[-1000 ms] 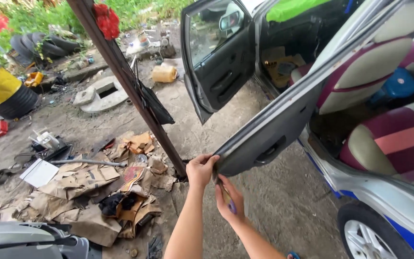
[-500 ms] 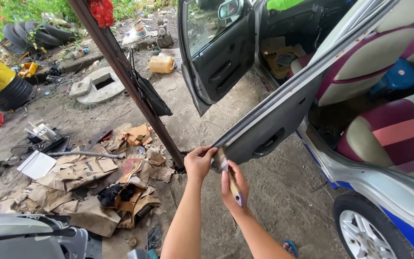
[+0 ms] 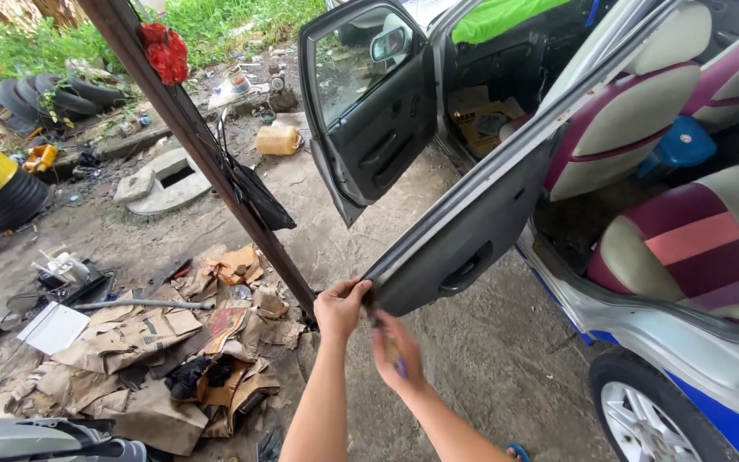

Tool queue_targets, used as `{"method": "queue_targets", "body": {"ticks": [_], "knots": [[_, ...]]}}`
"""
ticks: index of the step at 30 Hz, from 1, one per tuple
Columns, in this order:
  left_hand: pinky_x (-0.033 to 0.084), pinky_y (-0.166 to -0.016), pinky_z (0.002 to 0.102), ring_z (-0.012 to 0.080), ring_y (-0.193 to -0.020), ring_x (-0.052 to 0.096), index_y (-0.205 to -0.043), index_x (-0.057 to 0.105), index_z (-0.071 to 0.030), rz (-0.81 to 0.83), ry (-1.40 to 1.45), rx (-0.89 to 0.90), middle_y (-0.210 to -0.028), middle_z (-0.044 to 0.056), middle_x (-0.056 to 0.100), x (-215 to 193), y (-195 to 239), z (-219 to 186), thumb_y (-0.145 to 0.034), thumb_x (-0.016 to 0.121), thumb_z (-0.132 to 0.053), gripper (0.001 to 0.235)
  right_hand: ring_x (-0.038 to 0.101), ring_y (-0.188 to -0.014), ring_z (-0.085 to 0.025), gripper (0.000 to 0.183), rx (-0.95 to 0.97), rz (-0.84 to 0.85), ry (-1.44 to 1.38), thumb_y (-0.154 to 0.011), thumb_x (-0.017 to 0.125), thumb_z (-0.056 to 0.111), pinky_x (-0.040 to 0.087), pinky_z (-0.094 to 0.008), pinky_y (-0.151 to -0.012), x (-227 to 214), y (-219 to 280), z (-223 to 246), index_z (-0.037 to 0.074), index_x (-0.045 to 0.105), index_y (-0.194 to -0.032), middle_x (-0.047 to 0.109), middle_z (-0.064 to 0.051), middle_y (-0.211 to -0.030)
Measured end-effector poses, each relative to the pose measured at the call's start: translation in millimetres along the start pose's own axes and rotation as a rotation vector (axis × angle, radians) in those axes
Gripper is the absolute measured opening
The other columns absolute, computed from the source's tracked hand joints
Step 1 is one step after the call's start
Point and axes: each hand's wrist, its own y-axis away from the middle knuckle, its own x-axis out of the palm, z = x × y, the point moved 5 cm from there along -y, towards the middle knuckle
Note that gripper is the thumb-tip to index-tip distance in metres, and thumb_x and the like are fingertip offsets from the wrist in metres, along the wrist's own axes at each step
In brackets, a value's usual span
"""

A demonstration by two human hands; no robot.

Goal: Applying sealant with a brush and using a small tool to reinstall the rubber weatherstripping on a car door frame.

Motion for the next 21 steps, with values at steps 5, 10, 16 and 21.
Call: {"method": "queue_targets", "body": {"ticks": [5,10,16,21], "knots": [[0.051,-0.072,0.026,0.0048,-0.078,0.070,-0.092,0.087,-0.020,0.012,-0.020,0.022,-0.078,-0.007,0.080,-8.3,11.6,-12.9,-0.078,0.085,-0.042,0.026,0.076,-0.094,-0.023,0.030,-0.018,0.259,0.082,-0.096,0.060,0.030,0.055,-0.035,-0.081,11.1,6.8,-18.4,0.016,0.071,-0.119,0.078,-0.004,-0.107],[0.053,-0.074,0.031,0.0090,-0.082,0.073,-0.091,0.087,-0.025,0.042,-0.131,0.038,-0.083,-0.008,0.081,-3.5,10.5,-7.8,-0.083,0.078,-0.050,0.027,0.073,-0.074,-0.012,0.022,0.229,-0.154,-0.067,-0.090,0.072,0.027,0.054,-0.031,-0.067,-26.4,-12.3,-2.7,0.019,0.066,-0.110,0.078,0.003,-0.090],[0.054,-0.082,0.023,0.0060,-0.087,0.074,-0.097,0.086,-0.020,-0.109,0.034,0.061,-0.086,-0.005,0.082,10.0,12.4,9.2,-0.076,0.087,-0.041,0.030,0.072,-0.077,-0.015,0.022,0.237,-0.151,-0.022,-0.091,0.071,0.034,0.054,-0.031,-0.072,-47.1,-41.7,2.2,0.015,0.068,-0.101,0.077,0.001,-0.086],[0.056,-0.079,0.038,0.0236,-0.094,0.076,-0.106,0.081,-0.025,-0.418,-0.152,0.427,-0.101,-0.001,0.081,30.1,12.2,28.4,-0.085,0.076,-0.046,0.031,0.078,-0.075,-0.020,0.021,0.322,-0.264,-0.509,-0.095,0.067,0.017,0.069,-0.031,-0.072,-73.8,-64.9,-1.4,0.002,0.066,-0.110,0.075,-0.015,-0.089]]}}
